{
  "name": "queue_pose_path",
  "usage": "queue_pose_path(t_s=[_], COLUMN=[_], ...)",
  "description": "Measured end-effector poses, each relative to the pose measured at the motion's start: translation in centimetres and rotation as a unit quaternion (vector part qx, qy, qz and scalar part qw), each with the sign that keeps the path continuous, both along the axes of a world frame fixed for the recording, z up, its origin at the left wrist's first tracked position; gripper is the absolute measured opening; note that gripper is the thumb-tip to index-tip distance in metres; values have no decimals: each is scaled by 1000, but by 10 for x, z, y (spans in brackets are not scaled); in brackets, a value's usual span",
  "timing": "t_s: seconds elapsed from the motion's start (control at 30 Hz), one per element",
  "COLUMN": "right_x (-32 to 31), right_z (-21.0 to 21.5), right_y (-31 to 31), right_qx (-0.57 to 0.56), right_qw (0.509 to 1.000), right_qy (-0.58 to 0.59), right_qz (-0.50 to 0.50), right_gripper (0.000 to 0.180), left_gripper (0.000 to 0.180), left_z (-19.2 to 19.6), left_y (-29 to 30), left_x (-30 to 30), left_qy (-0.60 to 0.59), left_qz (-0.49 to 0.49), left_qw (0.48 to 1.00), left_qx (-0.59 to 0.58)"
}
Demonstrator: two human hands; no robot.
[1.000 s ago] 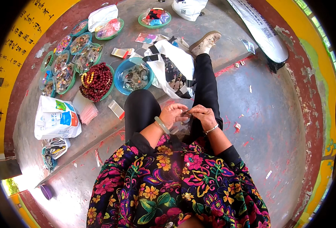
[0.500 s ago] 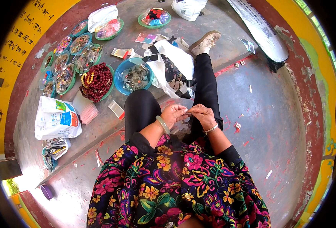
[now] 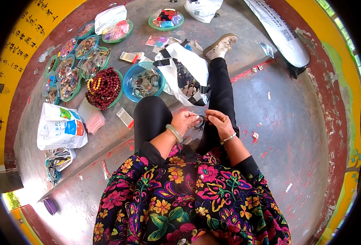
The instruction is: The person sits on the floor and sorts small jewelry items from a white bag into a blue bowl. They also handle a small rectangular box and various packaged items on the floor.
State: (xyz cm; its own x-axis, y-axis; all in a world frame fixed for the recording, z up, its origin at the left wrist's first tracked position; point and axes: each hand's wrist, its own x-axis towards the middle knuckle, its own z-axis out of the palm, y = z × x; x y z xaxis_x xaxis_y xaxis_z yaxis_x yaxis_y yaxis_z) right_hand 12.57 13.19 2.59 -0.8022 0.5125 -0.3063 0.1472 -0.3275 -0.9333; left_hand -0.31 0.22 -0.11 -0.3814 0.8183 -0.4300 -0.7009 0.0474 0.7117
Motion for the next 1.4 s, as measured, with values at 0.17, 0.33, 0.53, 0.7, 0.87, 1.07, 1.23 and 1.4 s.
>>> queue_pose_path(t_s=[0.17,0.33,0.53,0.7,0.87,1.07,1.23,1.4], right_x=[0,-2,-2,-1,-1,4,4,2], right_z=[-27,-27,-23,-21,-17,-24,-27,-17], right_y=[1,-3,-5,-5,-7,-4,-8,-8], right_qx=[50,109,127,153,126,80,72,74], right_qw=[998,994,991,985,990,995,997,996], right_qy=[-17,9,36,76,68,52,40,54], right_qz=[36,16,0,3,2,-15,-1,12], right_gripper=[18,11,8,6,6,6,7,7], left_gripper=[12,12,12,15,17,18,16,14], left_z=[-8,-8,0,9,10,25,7,6], left_y=[1,-1,-1,-2,-4,-3,-3,-3], left_x=[2,3,3,3,1,-1,1,1], left_qy=[59,55,50,46,54,79,126,103], left_qz=[-37,-43,-44,-51,-67,-90,-137,-130], left_qw=[997,997,998,998,996,993,982,986], left_qx=[20,23,12,10,8,-25,-25,-16])
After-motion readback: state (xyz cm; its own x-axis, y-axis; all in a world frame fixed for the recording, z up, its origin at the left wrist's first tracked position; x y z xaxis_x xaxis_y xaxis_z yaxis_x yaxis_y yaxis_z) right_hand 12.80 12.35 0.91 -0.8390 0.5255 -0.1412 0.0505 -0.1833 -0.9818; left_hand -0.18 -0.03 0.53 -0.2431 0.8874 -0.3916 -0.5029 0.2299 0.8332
